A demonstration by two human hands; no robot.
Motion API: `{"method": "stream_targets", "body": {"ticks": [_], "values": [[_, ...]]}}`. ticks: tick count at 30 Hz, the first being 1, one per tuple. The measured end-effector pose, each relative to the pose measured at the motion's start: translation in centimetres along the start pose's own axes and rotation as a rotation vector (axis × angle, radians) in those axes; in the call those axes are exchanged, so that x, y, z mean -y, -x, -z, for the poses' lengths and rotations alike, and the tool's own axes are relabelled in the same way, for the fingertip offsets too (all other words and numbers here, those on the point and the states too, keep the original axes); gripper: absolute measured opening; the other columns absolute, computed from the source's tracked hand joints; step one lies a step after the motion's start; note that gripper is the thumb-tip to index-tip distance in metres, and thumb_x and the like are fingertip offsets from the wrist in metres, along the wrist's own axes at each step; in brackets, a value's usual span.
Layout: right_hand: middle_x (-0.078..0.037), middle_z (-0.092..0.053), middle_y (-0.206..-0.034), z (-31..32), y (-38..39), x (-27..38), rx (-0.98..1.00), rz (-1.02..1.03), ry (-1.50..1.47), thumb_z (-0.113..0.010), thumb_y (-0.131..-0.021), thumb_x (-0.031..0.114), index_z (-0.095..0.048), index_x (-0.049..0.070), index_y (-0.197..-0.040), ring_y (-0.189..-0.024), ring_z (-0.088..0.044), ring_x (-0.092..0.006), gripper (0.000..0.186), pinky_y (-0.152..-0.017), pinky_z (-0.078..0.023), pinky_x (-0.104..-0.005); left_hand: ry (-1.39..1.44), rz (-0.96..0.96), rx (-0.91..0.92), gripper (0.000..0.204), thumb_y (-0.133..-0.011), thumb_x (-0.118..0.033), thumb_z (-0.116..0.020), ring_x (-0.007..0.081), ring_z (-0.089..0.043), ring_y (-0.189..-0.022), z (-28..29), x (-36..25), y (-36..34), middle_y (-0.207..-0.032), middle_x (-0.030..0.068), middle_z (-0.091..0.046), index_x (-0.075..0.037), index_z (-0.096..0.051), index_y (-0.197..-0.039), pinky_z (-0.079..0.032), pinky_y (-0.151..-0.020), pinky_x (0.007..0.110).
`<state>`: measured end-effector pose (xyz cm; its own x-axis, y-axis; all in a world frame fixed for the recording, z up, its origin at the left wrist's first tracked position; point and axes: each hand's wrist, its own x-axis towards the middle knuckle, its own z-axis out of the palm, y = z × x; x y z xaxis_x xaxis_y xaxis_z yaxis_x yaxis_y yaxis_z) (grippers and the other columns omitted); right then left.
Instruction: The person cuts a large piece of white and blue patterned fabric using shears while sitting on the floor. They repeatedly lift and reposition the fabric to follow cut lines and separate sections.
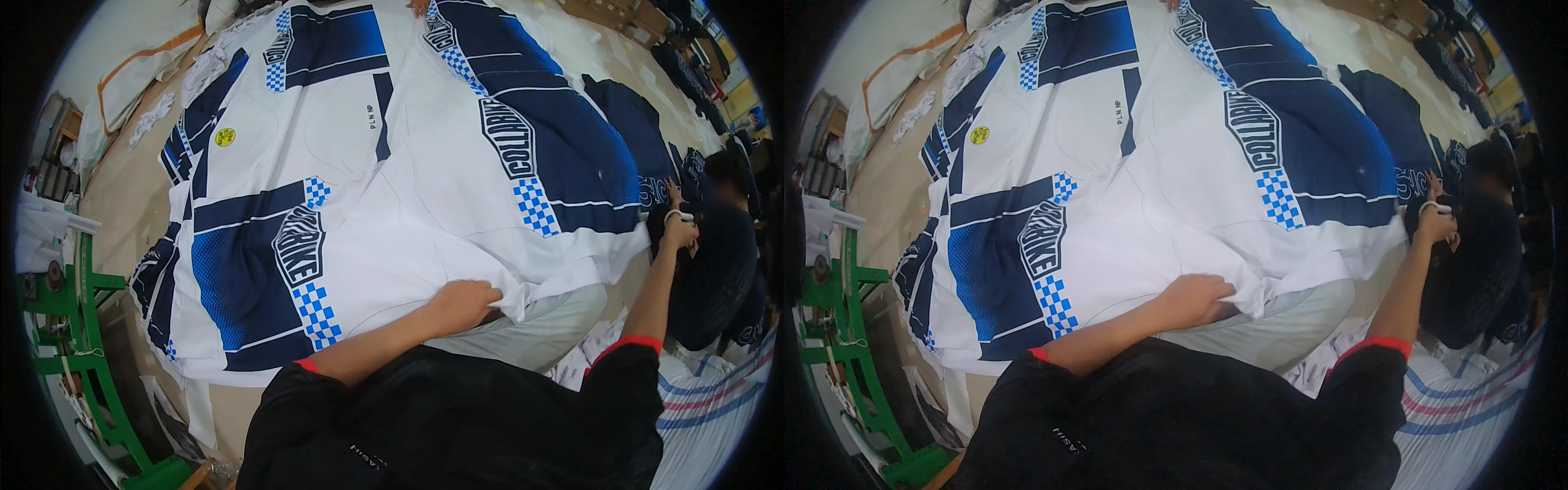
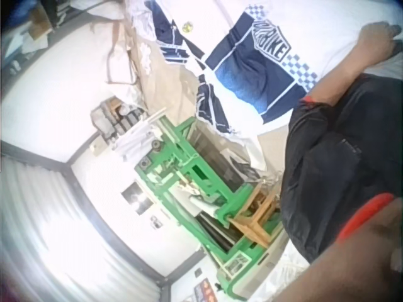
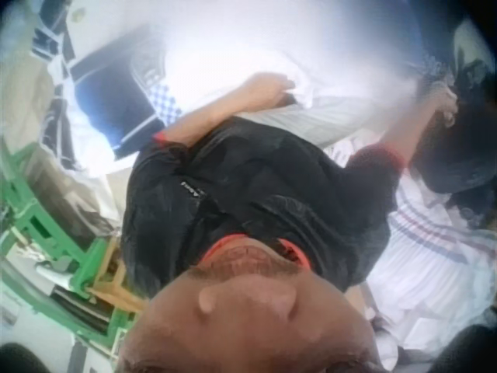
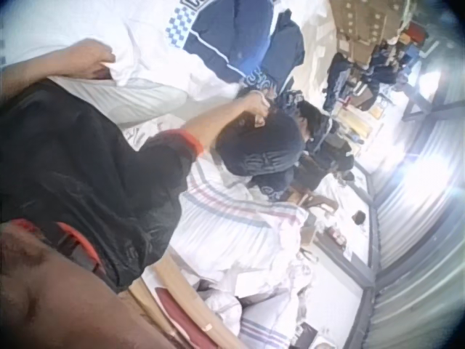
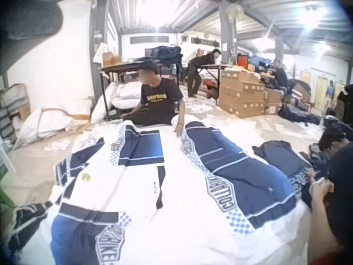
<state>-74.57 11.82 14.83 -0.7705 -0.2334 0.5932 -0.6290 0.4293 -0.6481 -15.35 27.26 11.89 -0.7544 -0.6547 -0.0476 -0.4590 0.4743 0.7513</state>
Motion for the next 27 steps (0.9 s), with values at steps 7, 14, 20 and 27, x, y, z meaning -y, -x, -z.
{"method": "stream_targets", "body": {"ticks": [7,14,20,27], "values": [[0.002,-0.061,-0.082,15.0,22.3,10.3,1.32,-0.392,-0.792,-0.059,-0.106,0.035,-0.062,0.001,-0.129,-0.055,-0.051,-0.0048,0.042,-0.05,-0.043,-0.0215,0.255,0.141,0.378,0.028,-0.092,-0.019,-0.066,0.0433,-0.066,-0.103,-1.6,2.1,6.2,-0.105,0.0238,-0.071,-0.003,-0.069,-0.115,-0.051,-0.091,0.049],[-0.009,-0.065,-0.127,29.7,31.0,14.7,2.159,-0.92,-0.482,-0.075,-0.09,0.055,-0.03,0.009,-0.162,-0.084,-0.063,-0.0139,0.097,-0.071,-0.052,-0.0274,0.19,0.341,-0.223,0.024,-0.083,-0.007,-0.069,0.0432,-0.065,-0.101,1.1,4.5,9.6,-0.105,0.0227,-0.068,0.0,-0.069,-0.106,-0.052,-0.09,0.048],[-0.004,-0.061,-0.13,31.7,32.0,15.6,2.264,-1.212,-0.314,-0.067,-0.091,0.066,-0.02,0.015,-0.165,-0.099,-0.058,-0.0134,0.101,-0.079,-0.048,-0.0287,0.235,0.113,-0.517,0.025,-0.078,0.0,-0.069,0.0427,-0.063,-0.093,1.4,4.8,6.4,-0.097,0.0193,-0.064,0.001,-0.066,-0.104,-0.053,-0.081,0.048],[-0.001,-0.062,-0.107,28.7,35.7,17.4,2.231,-1.009,-0.224,-0.065,-0.096,0.059,-0.032,0.015,-0.161,-0.086,-0.057,-0.0116,0.085,-0.07,-0.047,-0.0277,0.072,-0.062,-0.228,0.018,-0.086,-0.001,-0.06,0.0348,-0.064,-0.091,-0.7,2.1,9.8,-0.098,0.0139,-0.059,-0.004,-0.065,-0.103,-0.053,-0.077,0.046]]}}
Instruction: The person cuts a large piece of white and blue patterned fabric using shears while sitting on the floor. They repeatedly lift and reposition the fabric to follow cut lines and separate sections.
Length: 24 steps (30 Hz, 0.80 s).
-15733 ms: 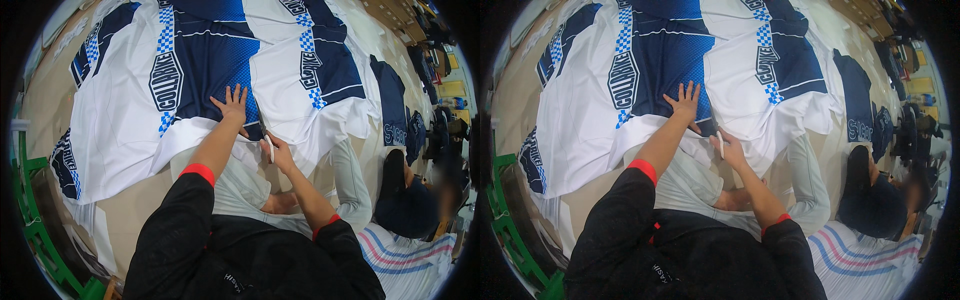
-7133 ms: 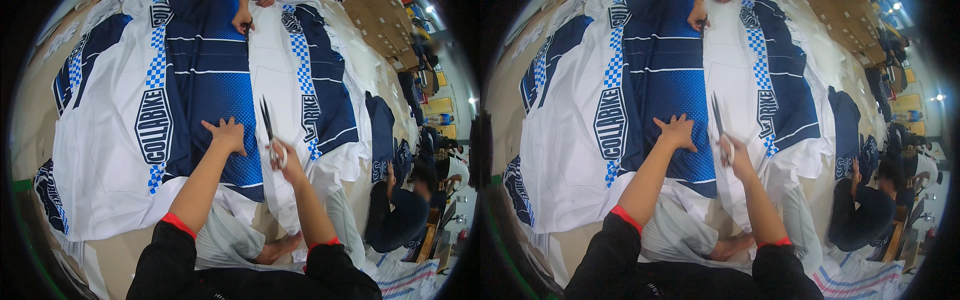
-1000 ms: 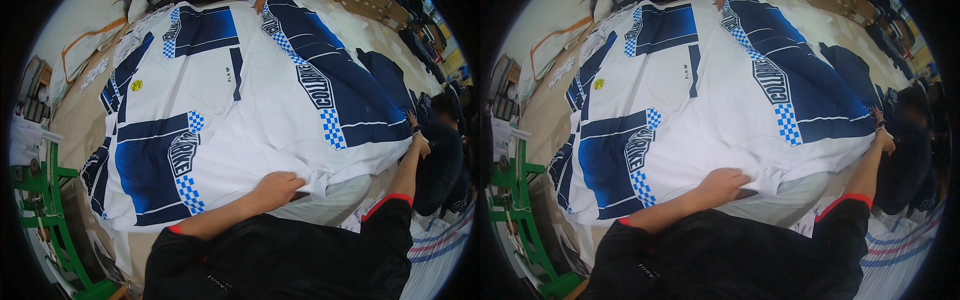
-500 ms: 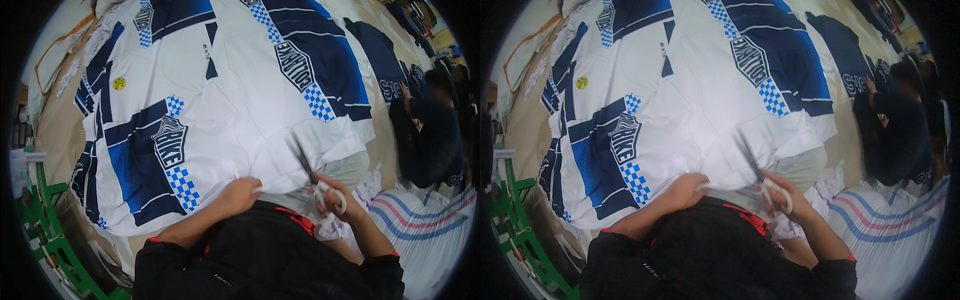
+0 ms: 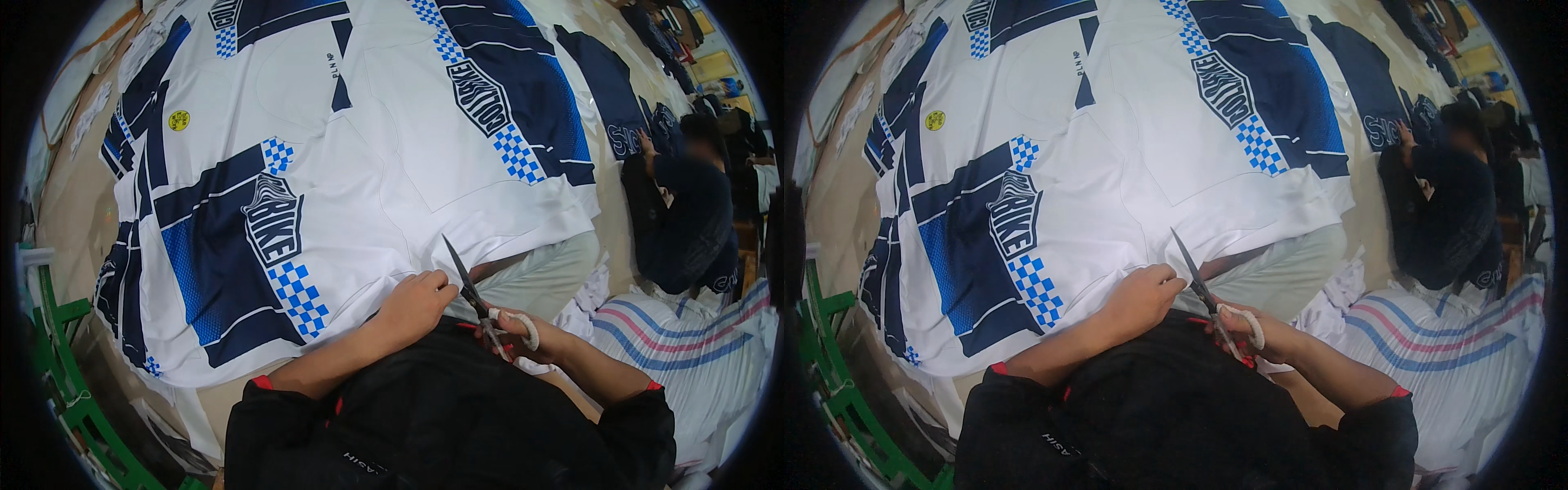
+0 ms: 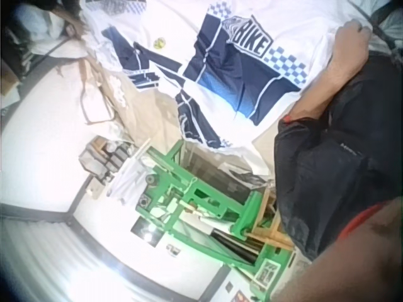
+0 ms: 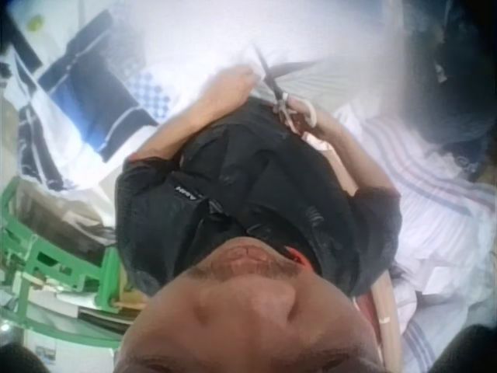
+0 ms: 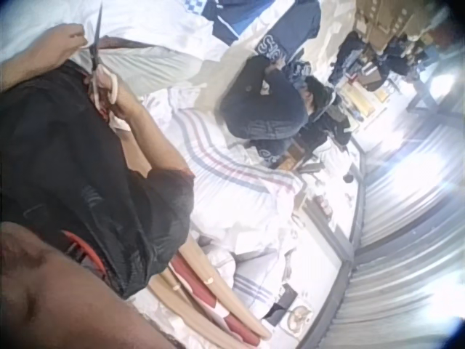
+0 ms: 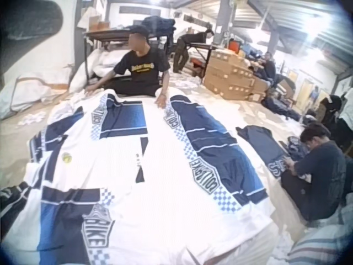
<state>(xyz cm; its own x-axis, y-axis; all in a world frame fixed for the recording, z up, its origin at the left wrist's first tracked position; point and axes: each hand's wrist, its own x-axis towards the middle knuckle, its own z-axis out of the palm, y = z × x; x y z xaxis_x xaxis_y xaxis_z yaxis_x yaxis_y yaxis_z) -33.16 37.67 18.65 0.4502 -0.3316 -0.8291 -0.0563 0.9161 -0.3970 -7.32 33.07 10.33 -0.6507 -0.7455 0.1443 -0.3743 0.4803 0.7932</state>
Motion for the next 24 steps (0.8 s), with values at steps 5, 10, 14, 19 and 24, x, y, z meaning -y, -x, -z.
{"method": "stream_targets", "body": {"ticks": [5,10,14,19,24], "values": [[0.002,-0.06,-0.078,-1.2,0.7,0.1,-0.149,-0.006,0.1,-0.072,-0.098,0.043,-0.051,0.008,-0.15,-0.057,-0.051,-0.0068,0.066,-0.052,-0.042,-0.0221,0.063,0.034,-0.004,0.017,-0.085,-0.001,-0.06,0.033,-0.064,-0.092,-1.0,1.0,0.6,-0.097,0.0129,-0.059,-0.003,-0.065,-0.101,-0.053,-0.077,0.046],[0.0,-0.063,-0.081,-1.4,1.1,-0.7,-0.174,0.043,0.08,-0.071,-0.095,0.052,-0.063,0.004,-0.13,-0.059,-0.053,-0.0084,0.06,-0.052,-0.043,-0.0236,0.199,0.01,0.066,0.019,-0.088,-0.003,-0.062,0.0349,-0.064,-0.09,-0.7,1.2,1.0,-0.1,0.0133,-0.062,-0.004,-0.067,-0.106,-0.053,-0.077,0.044],[-0.004,-0.064,-0.094,-0.7,-0.4,-0.4,-0.162,-0.095,-0.052,-0.065,-0.09,0.07,-0.065,0.007,-0.114,-0.075,-0.058,-0.0132,0.067,-0.064,-0.047,-0.0277,0.213,-0.1,0.133,0.018,-0.089,-0.005,-0.062,0.035,-0.064,-0.09,0.1,0.1,1.1,-0.101,0.0137,-0.061,-0.004,-0.066,-0.106,-0.053,-0.077,0.044],[-0.003,-0.063,-0.099,-0.3,-3.1,0.9,-0.064,-0.09,0.027,-0.064,-0.093,0.068,-0.065,0.009,-0.114,-0.083,-0.058,-0.0134,0.063,-0.068,-0.047,-0.0295,0.182,-0.18,0.201,0.018,-0.089,-0.007,-0.062,0.0342,-0.064,-0.093,1.0,-0.8,1.4,-0.103,0.0136,-0.06,-0.004,-0.065,-0.107,-0.053,-0.079,0.044],[-0.002,-0.059,-0.084,-0.8,-3.3,1.6,-0.13,-0.023,0.202,-0.063,-0.094,0.066,-0.064,0.007,-0.112,-0.071,-0.056,-0.0116,0.061,-0.058,-0.043,-0.0276,0.215,-0.101,0.224,0.018,-0.09,-0.007,-0.063,0.0334,-0.064,-0.095,1.7,-0.7,1.7,-0.104,0.0134,-0.059,-0.004,-0.064,-0.108,-0.052,-0.082,0.044]]}}
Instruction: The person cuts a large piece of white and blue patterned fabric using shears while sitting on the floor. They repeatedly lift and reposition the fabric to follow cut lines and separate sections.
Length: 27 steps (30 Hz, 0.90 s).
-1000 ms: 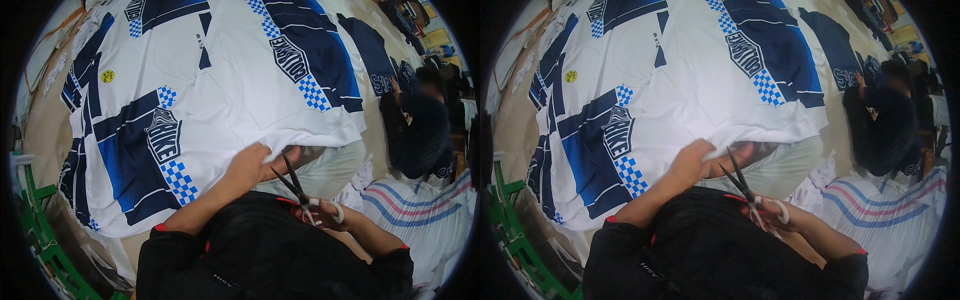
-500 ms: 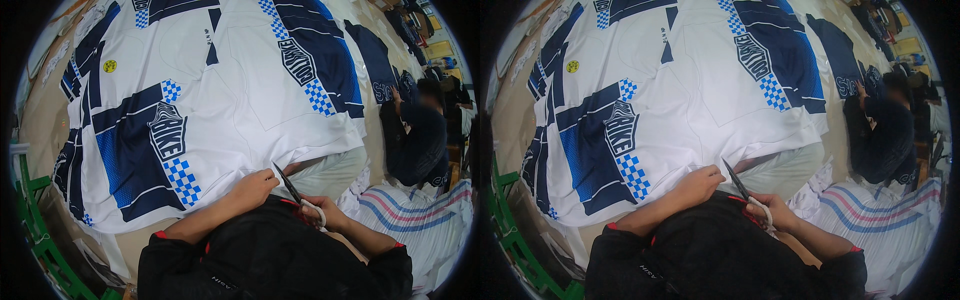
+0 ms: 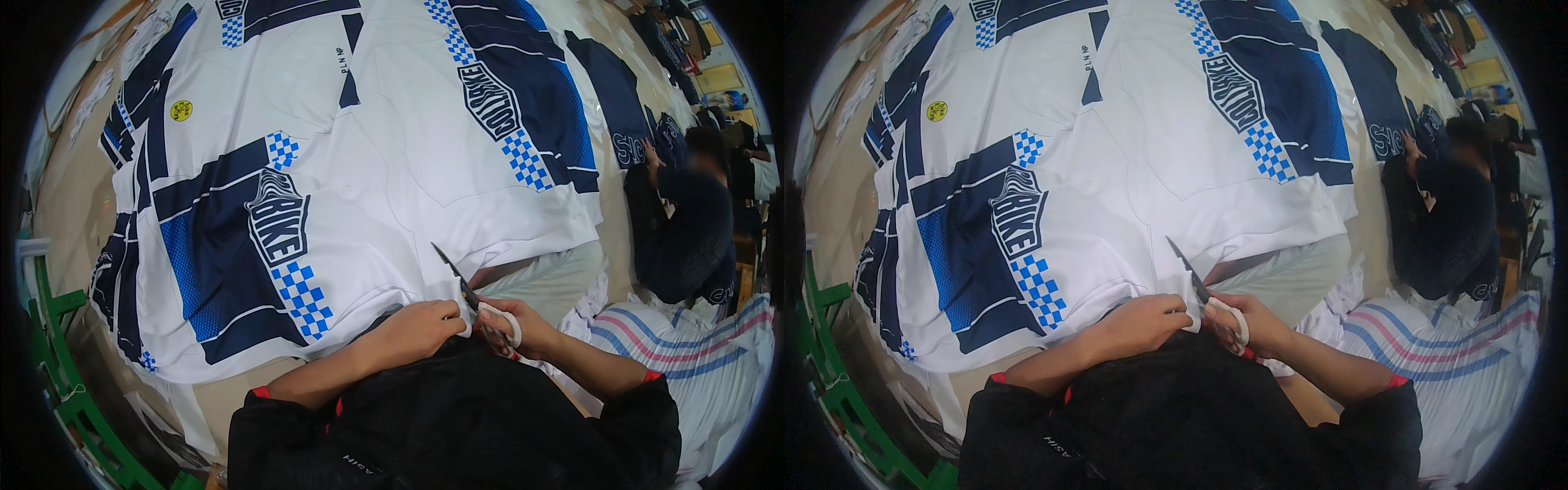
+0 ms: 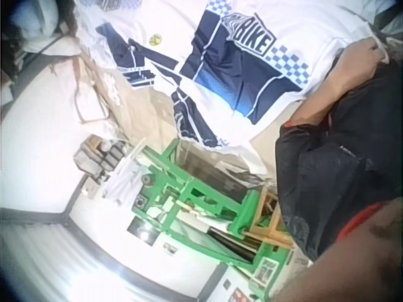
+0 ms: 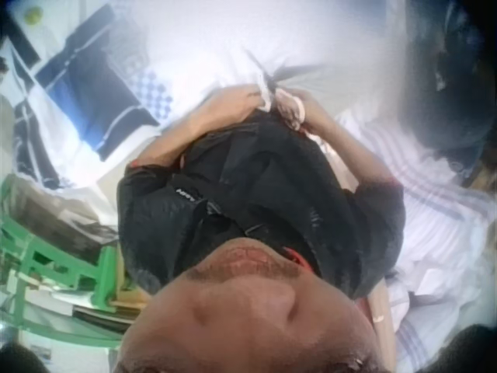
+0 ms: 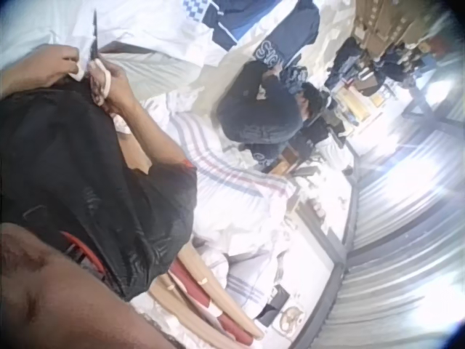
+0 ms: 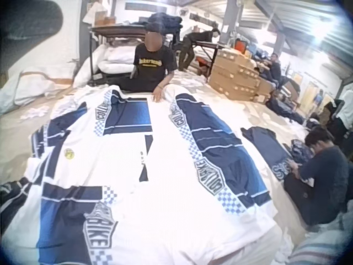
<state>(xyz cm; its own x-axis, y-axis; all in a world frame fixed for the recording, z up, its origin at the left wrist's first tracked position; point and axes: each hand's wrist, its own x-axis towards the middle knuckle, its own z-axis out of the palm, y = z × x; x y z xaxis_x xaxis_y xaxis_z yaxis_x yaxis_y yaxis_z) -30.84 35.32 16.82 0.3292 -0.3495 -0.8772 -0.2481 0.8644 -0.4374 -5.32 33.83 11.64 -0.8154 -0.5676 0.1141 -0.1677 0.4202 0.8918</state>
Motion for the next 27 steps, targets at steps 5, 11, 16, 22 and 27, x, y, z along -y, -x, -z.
{"method": "stream_targets", "body": {"ticks": [5,11,16,22,27], "values": [[0.0,-0.055,-0.078,-0.1,-1.5,0.9,-0.105,-0.057,-0.341,-0.069,-0.093,0.061,-0.065,0.007,-0.105,-0.062,-0.053,-0.0109,0.055,-0.048,-0.041,-0.0283,0.186,-0.09,0.052,0.019,-0.089,-0.003,-0.063,0.0322,-0.065,-0.097,0.8,-1.0,-0.2,-0.103,0.0116,-0.06,-0.006,-0.066,-0.108,-0.053,-0.084,0.042],[-0.002,-0.06,-0.087,1.0,-3.7,1.9,-0.018,0.049,0.0,-0.065,-0.096,0.06,-0.063,0.006,-0.115,-0.064,-0.054,-0.0113,0.057,-0.054,-0.045,-0.0296,0.311,-0.104,0.083,0.018,-0.089,-0.003,-0.063,0.0328,-0.065,-0.097,1.3,-2.2,-0.6,-0.104,0.0108,-0.061,-0.005,-0.066,-0.107,-0.053,-0.082,0.043],[-0.001,-0.059,-0.086,1.5,-4.5,2.3,-0.026,-0.004,-0.093,-0.061,-0.094,0.068,-0.063,0.005,-0.113,-0.062,-0.053,-0.0125,0.066,-0.053,-0.042,-0.0297,0.372,-0.093,0.118,0.018,-0.089,-0.003,-0.062,0.0341,-0.064,-0.097,1.0,-2.3,-0.2,-0.103,0.0113,-0.06,-0.005,-0.066,-0.107,-0.052,-0.082,0.045],[-0.002,-0.054,-0.08,1.7,-7.7,3.0,-0.082,0.124,-0.008,-0.067,-0.088,0.072,-0.061,0.001,-0.122,-0.061,-0.051,-0.0102,0.079,-0.052,-0.042,-0.0298,0.367,-0.064,0.189,0.02,-0.089,-0.004,-0.062,0.035,-0.063,-0.1,0.9,-2.5,0.0,-0.104,0.0128,-0.06,-0.004,-0.066,-0.108,-0.051,-0.084,0.045],[0.0,-0.053,-0.079,1.8,-8.1,3.2,-0.119,0.158,-0.054,-0.067,-0.094,0.063,-0.061,0.003,-0.127,-0.063,-0.051,-0.0073,0.069,-0.052,-0.042,-0.028,0.376,-0.044,0.175,0.019,-0.089,-0.004,-0.062,0.0354,-0.063,-0.1,1.4,-2.4,0.1,-0.104,0.0134,-0.06,-0.003,-0.065,-0.108,-0.051,-0.086,0.045]]}}
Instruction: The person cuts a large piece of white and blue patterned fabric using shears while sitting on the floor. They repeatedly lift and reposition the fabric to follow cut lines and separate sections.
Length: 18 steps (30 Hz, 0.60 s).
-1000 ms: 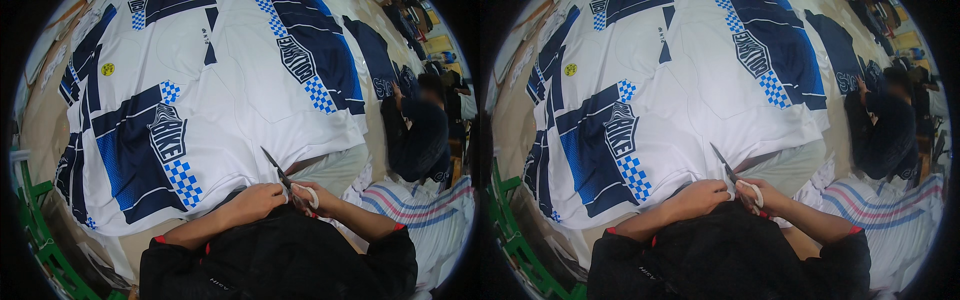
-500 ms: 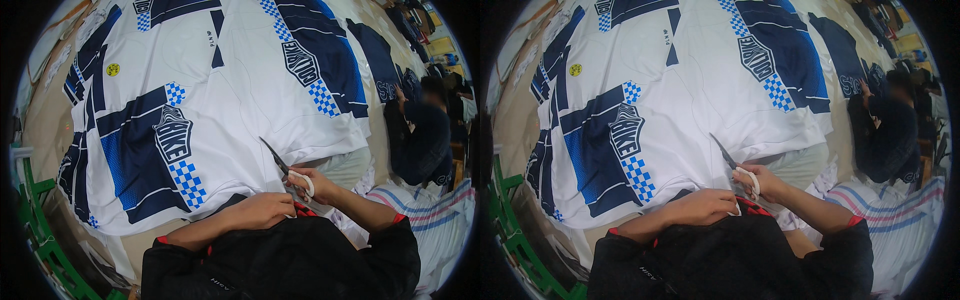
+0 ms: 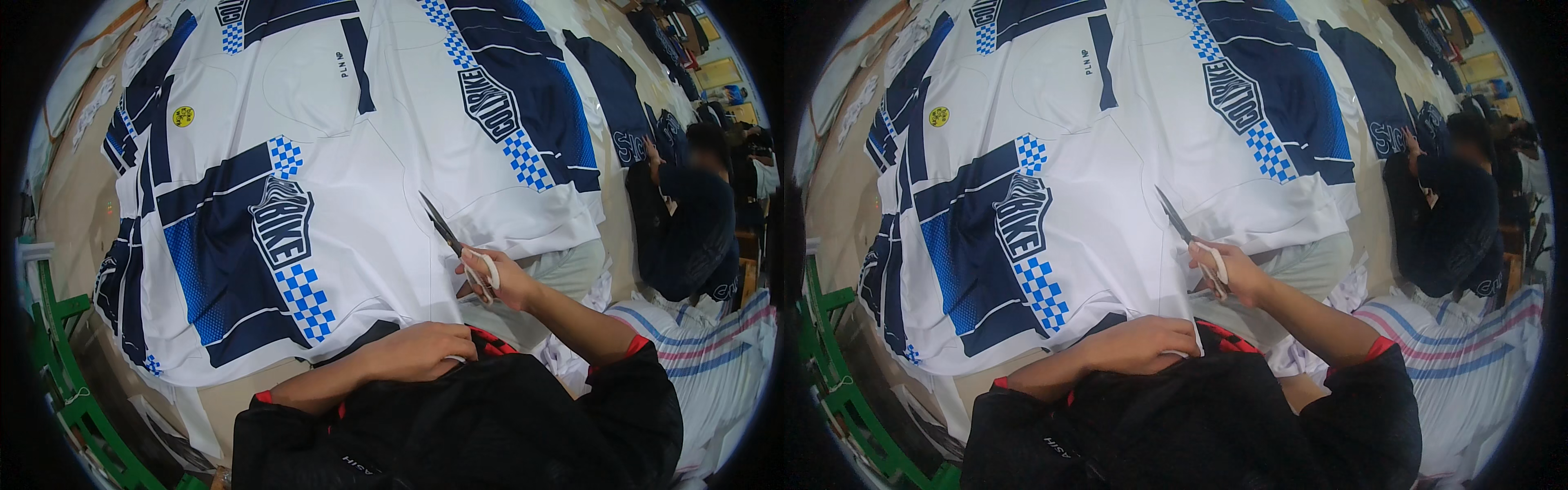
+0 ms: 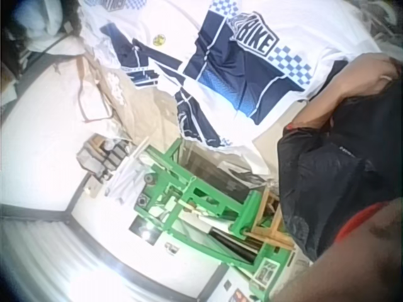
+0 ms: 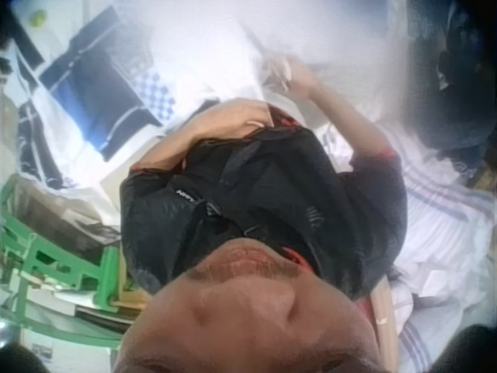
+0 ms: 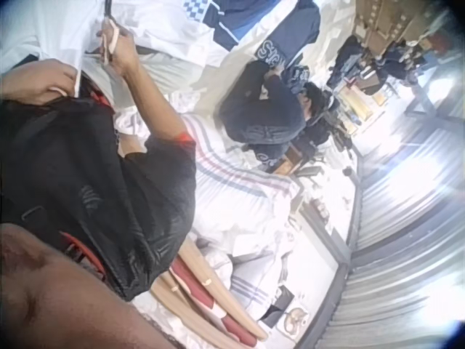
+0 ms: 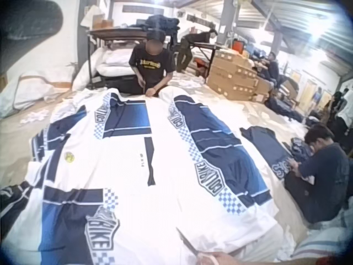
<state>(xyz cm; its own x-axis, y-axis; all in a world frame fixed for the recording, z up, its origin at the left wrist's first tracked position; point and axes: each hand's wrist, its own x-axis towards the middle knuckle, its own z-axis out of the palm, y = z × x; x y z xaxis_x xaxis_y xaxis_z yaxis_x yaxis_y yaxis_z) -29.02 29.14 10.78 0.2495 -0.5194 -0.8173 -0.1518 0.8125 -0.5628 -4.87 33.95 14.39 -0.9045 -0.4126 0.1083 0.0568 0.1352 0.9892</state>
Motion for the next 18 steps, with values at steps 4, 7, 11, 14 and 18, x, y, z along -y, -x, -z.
{"method": "stream_targets", "body": {"ticks": [4,7,11,14,18], "values": [[0.003,-0.052,-0.077,-0.4,-2.3,1.0,0.038,0.036,-0.038,-0.066,-0.094,0.062,-0.061,0.004,-0.13,-0.062,-0.048,-0.007,0.069,-0.05,-0.036,-0.0262,0.001,-0.002,0.011,0.019,-0.089,-0.004,-0.062,0.0355,-0.063,-0.101,0.1,-0.2,-0.2,-0.105,0.0135,-0.06,-0.002,-0.065,-0.107,-0.051,-0.086,0.045],[0.001,-0.059,-0.093,-1.2,-5.0,1.5,0.045,0.068,-0.061,-0.067,-0.095,0.06,-0.057,0.007,-0.141,-0.075,-0.054,-0.008,0.071,-0.061,-0.043,-0.0253,-0.002,0.003,0.028,0.019,-0.088,-0.004,-0.063,0.0354,-0.063,-0.101,0.1,-0.3,-0.3,-0.104,0.0134,-0.06,-0.003,-0.065,-0.107,-0.051,-0.085,0.045],[0.004,-0.059,-0.091,-2.1,-6.9,1.3,-0.094,0.061,-0.008,-0.071,-0.095,0.054,-0.05,0.008,-0.152,-0.079,-0.055,-0.0062,0.076,-0.063,-0.044,-0.0241,-0.007,0.005,0.011,0.02,-0.088,-0.005,-0.063,0.0354,-0.064,-0.101,0.2,-0.4,-0.2,-0.105,0.0133,-0.06,-0.003,-0.065,-0.108,-0.051,-0.086,0.045],[0.004,-0.056,-0.083,-2.5,-6.9,0.4,-0.142,0.15,0.077,-0.075,-0.093,0.051,-0.051,0.005,-0.15,-0.067,-0.052,-0.0061,0.077,-0.056,-0.041,-0.0239,-0.018,0.029,0.016,0.02,-0.088,-0.005,-0.063,0.0354,-0.064,-0.102,0.4,-0.3,0.0,-0.106,0.0132,-0.061,-0.003,-0.065,-0.108,-0.051,-0.086,0.045],[0.005,-0.048,-0.067,-2.7,-6.4,-0.3,-0.194,0.204,0.052,-0.075,-0.09,0.054,-0.06,0.0,-0.14,-0.054,-0.044,-0.0059,0.075,-0.047,-0.034,-0.0242,0.004,0.036,0.034,0.022,-0.088,-0.005,-0.063,0.0353,-0.064,-0.103,0.4,-0.1,-0.1,-0.108,0.0131,-0.061,-0.004,-0.066,-0.109,-0.051,-0.088,0.045]]}}
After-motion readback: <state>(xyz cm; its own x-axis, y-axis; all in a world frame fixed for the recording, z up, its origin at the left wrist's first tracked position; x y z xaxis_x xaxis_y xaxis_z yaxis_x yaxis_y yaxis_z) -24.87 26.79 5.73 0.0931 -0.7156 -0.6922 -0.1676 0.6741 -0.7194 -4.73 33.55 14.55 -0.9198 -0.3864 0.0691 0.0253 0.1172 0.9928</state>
